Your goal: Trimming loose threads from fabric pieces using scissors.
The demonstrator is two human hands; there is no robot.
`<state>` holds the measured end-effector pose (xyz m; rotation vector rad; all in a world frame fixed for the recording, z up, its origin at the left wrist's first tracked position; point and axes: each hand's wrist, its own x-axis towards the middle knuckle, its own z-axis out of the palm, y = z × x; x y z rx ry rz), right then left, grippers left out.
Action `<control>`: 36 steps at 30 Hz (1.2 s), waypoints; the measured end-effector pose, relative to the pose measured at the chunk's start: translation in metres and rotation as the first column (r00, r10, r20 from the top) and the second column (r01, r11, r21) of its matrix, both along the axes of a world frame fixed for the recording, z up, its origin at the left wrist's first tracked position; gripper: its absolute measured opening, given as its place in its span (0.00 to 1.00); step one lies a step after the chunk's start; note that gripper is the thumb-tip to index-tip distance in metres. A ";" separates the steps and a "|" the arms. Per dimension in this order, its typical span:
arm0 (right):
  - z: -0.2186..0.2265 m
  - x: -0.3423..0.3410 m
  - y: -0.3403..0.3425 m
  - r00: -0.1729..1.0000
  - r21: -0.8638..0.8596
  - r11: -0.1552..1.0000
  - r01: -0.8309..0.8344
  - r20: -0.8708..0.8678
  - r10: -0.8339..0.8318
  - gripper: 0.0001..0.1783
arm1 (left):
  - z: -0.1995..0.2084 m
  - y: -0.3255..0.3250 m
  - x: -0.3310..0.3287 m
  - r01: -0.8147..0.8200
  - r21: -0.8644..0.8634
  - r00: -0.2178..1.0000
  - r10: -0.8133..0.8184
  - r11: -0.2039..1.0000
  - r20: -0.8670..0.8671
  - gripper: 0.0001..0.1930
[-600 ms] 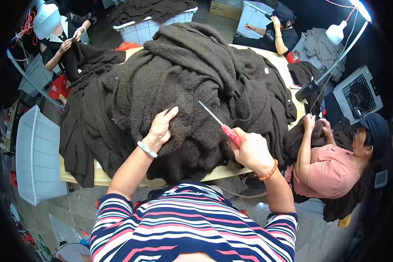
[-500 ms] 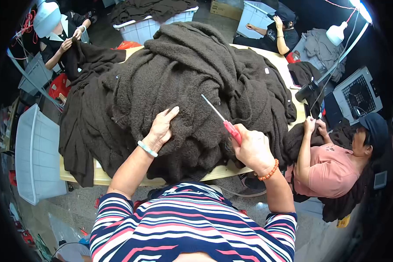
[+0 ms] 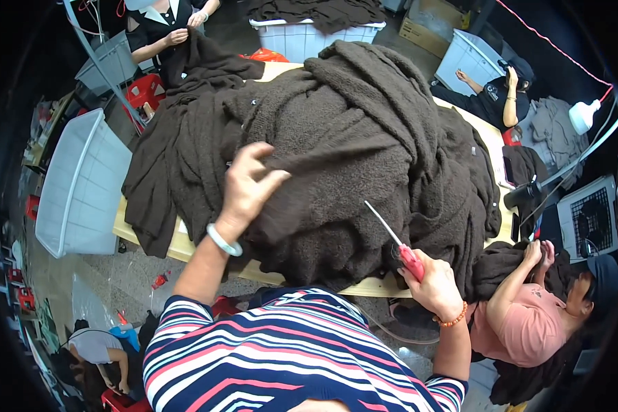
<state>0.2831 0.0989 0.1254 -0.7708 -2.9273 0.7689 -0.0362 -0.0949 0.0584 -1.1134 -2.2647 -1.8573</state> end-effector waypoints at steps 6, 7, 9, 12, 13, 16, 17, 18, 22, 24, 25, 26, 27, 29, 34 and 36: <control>0.001 -0.029 -0.001 0.998 0.014 0.998 -0.057 -0.027 0.057 0.14 | -0.063 -0.034 -0.077 -0.370 -0.284 0.929 0.355 0.885 -0.102 0.41; 0.000 -0.033 -0.001 0.997 0.019 0.997 -0.073 -0.035 0.074 0.15 | -0.061 -0.036 -0.082 -0.154 -0.314 0.975 0.196 0.937 0.104 0.32; -0.003 -0.038 0.003 0.995 0.044 0.996 -0.075 -0.058 0.078 0.15 | -0.047 -0.034 -0.079 0.074 -0.294 0.953 0.019 0.953 0.303 0.24; -0.001 -0.043 0.007 0.990 0.046 0.997 -0.056 -0.129 0.062 0.15 | 0.020 -0.045 -0.046 -0.177 -0.435 0.957 0.052 0.883 -0.286 0.08; -0.003 -0.045 0.010 0.988 0.071 0.996 -0.046 -0.142 0.056 0.14 | 0.039 -0.052 -0.039 -0.232 -0.379 0.880 0.027 0.896 -0.474 0.07; -0.002 -0.056 0.021 0.978 0.083 0.997 -0.001 -0.209 0.019 0.13 | 0.101 -0.062 -0.017 -0.019 -0.281 0.913 -0.097 0.960 -0.396 0.07; -0.001 -0.060 0.024 0.975 0.085 0.996 0.003 -0.220 0.016 0.13 | 0.116 -0.066 -0.012 0.116 -0.174 0.928 -0.169 0.978 -0.331 0.08; 0.002 -0.063 0.026 0.964 0.084 0.996 0.029 -0.264 -0.006 0.14 | 0.130 -0.077 -0.014 0.124 -0.145 0.933 -0.166 0.982 -0.319 0.09; 0.011 -0.069 0.036 0.895 0.060 0.995 0.079 -0.443 -0.044 0.16 | 0.150 -0.185 -0.030 -0.186 0.684 0.981 0.175 0.705 0.086 0.21; 0.022 -0.076 0.035 0.885 0.036 0.994 0.107 -0.458 -0.079 0.17 | 0.216 -0.165 0.015 -0.504 0.764 0.655 0.755 0.404 0.032 0.22; 0.024 -0.083 0.036 0.886 0.031 0.996 0.088 -0.459 -0.064 0.18 | 0.212 -0.153 -0.006 -0.490 0.760 0.680 0.733 0.427 0.027 0.22; 0.032 -0.085 0.031 0.869 0.047 0.998 0.051 -0.494 -0.021 0.20 | 0.214 -0.141 -0.012 -0.450 0.766 0.726 0.687 0.459 0.015 0.22; 0.031 -0.088 0.028 0.815 0.071 0.997 -0.032 -0.575 0.067 0.22 | 0.214 -0.126 -0.019 -0.407 0.771 0.771 0.637 0.490 0.002 0.22; 0.042 -0.093 0.010 0.799 0.059 0.974 -0.218 -0.563 0.213 0.21 | 0.222 -0.105 -0.023 -0.338 0.773 0.827 0.562 0.537 -0.028 0.22; 0.062 -0.075 -0.015 0.677 -0.133 0.685 -0.717 -0.366 0.638 0.20 | 0.237 -0.070 -0.031 -0.186 0.773 0.908 0.407 0.606 -0.101 0.22; 0.062 -0.073 -0.022 0.605 -0.157 0.591 -0.791 -0.352 0.715 0.19 | 0.244 -0.059 -0.035 -0.129 0.766 0.925 0.354 0.629 -0.135 0.22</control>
